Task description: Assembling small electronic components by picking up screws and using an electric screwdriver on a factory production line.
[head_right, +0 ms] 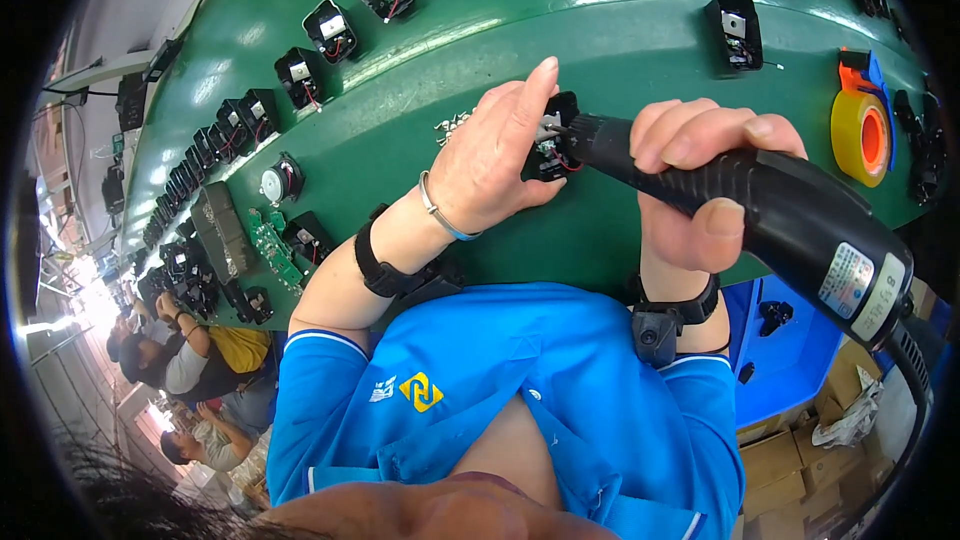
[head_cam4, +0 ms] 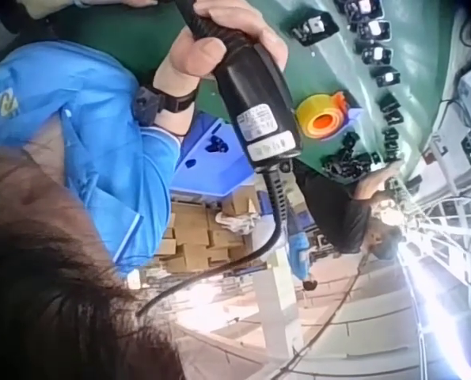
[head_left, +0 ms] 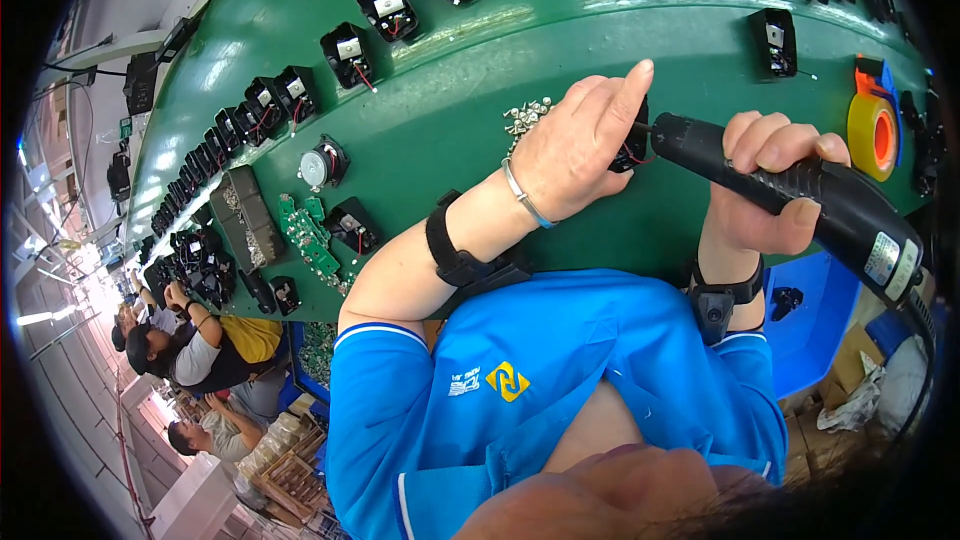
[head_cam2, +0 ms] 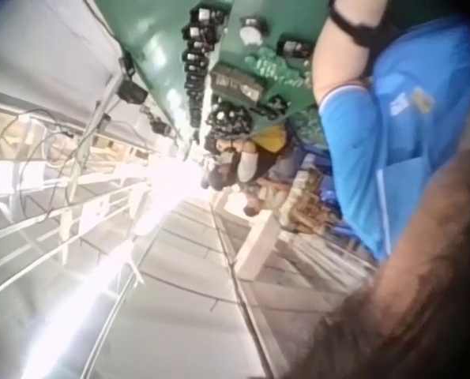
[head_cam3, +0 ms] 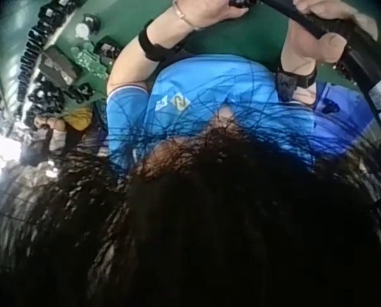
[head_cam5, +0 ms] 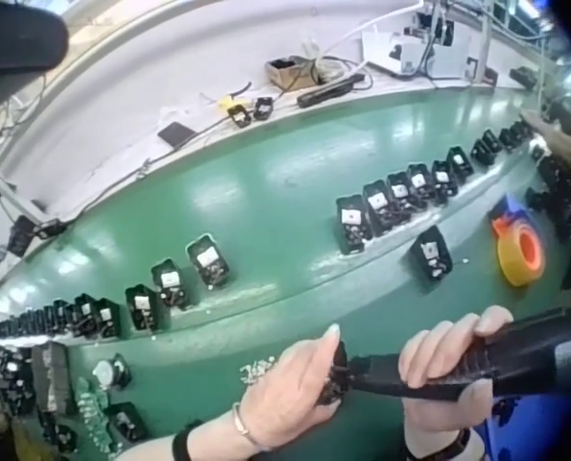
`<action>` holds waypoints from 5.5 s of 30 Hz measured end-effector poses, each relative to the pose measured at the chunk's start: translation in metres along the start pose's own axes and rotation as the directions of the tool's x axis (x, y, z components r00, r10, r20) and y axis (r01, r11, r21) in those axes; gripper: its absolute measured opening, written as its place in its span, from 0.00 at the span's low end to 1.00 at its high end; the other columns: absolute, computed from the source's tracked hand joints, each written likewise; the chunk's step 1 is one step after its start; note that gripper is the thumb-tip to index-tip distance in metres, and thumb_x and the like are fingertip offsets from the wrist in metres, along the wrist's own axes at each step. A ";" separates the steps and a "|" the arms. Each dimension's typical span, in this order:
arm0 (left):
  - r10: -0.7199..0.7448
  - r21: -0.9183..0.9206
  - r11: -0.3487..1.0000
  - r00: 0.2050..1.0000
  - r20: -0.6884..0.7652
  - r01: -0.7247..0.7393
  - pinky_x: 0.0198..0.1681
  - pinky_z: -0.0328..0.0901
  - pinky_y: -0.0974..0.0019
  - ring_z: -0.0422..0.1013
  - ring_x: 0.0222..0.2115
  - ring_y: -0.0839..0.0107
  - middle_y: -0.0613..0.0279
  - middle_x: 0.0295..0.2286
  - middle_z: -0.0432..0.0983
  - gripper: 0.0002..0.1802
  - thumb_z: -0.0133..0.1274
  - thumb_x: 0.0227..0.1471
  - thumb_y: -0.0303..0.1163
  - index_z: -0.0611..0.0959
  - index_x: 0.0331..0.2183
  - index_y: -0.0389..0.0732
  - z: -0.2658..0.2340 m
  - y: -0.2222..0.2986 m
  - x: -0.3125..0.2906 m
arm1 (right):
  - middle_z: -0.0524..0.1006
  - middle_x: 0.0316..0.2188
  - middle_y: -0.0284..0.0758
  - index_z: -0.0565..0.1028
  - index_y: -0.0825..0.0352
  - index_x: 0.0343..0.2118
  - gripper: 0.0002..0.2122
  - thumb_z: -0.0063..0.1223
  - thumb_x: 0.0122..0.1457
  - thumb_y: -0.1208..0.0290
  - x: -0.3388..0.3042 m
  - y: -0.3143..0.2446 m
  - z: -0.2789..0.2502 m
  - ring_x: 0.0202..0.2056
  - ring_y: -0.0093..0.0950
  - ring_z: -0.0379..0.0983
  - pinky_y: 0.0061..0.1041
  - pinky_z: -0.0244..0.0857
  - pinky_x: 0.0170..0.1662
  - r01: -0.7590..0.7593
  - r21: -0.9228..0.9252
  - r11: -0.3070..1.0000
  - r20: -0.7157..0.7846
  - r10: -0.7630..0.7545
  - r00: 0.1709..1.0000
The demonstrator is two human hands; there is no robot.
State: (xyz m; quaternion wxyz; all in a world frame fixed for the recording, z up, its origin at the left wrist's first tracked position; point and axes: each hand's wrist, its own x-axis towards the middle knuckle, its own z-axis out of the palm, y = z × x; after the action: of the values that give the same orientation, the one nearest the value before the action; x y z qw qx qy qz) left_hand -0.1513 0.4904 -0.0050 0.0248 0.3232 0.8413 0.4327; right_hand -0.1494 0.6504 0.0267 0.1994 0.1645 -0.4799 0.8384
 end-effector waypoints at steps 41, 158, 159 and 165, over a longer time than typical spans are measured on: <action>-0.121 0.399 0.906 0.990 -0.073 0.140 0.39 0.54 0.65 0.60 0.30 0.67 0.65 0.20 0.64 0.06 0.55 0.25 0.31 0.76 0.15 0.42 -0.028 -0.015 -0.033 | 0.65 0.20 0.32 0.62 0.65 0.37 0.18 0.42 0.45 0.61 0.002 -0.021 0.018 0.19 0.22 0.57 0.21 0.49 0.22 0.009 0.017 1.000 -0.148 -0.007 0.989; 0.136 0.375 0.919 0.991 -0.016 -0.121 0.44 0.52 0.62 0.62 0.33 0.63 0.58 0.24 0.66 0.28 0.61 0.14 0.37 0.72 0.26 0.37 -0.031 -0.124 0.089 | 0.67 0.21 0.35 0.60 0.65 0.37 0.13 0.40 0.47 0.70 0.083 0.116 0.007 0.20 0.28 0.62 0.31 0.59 0.26 0.163 -0.241 0.957 0.055 -0.155 0.986; 0.129 0.367 0.923 0.992 -0.009 -0.117 0.44 0.52 0.62 0.62 0.33 0.63 0.59 0.24 0.66 0.28 0.61 0.14 0.38 0.72 0.26 0.38 -0.032 -0.124 0.089 | 0.67 0.20 0.35 0.60 0.65 0.37 0.13 0.41 0.47 0.71 0.083 0.117 0.008 0.20 0.28 0.62 0.30 0.59 0.26 0.156 -0.258 0.953 0.068 -0.143 0.987; 0.030 0.368 0.928 0.997 0.076 -0.056 0.47 0.50 0.59 0.61 0.36 0.62 0.58 0.30 0.66 0.37 0.62 0.15 0.38 0.70 0.35 0.38 -0.032 -0.122 0.085 | 0.67 0.20 0.36 0.58 0.67 0.38 0.15 0.41 0.45 0.74 0.079 0.122 0.010 0.19 0.28 0.62 0.30 0.60 0.26 0.140 -0.292 0.946 0.074 -0.124 0.990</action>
State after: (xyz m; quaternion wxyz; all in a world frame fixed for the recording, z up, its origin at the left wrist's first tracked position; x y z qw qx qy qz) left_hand -0.2925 0.4649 -0.0551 -0.0169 0.3552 0.8991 0.2552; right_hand -0.2769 0.5999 -0.0217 0.2642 0.1874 -0.5935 0.7368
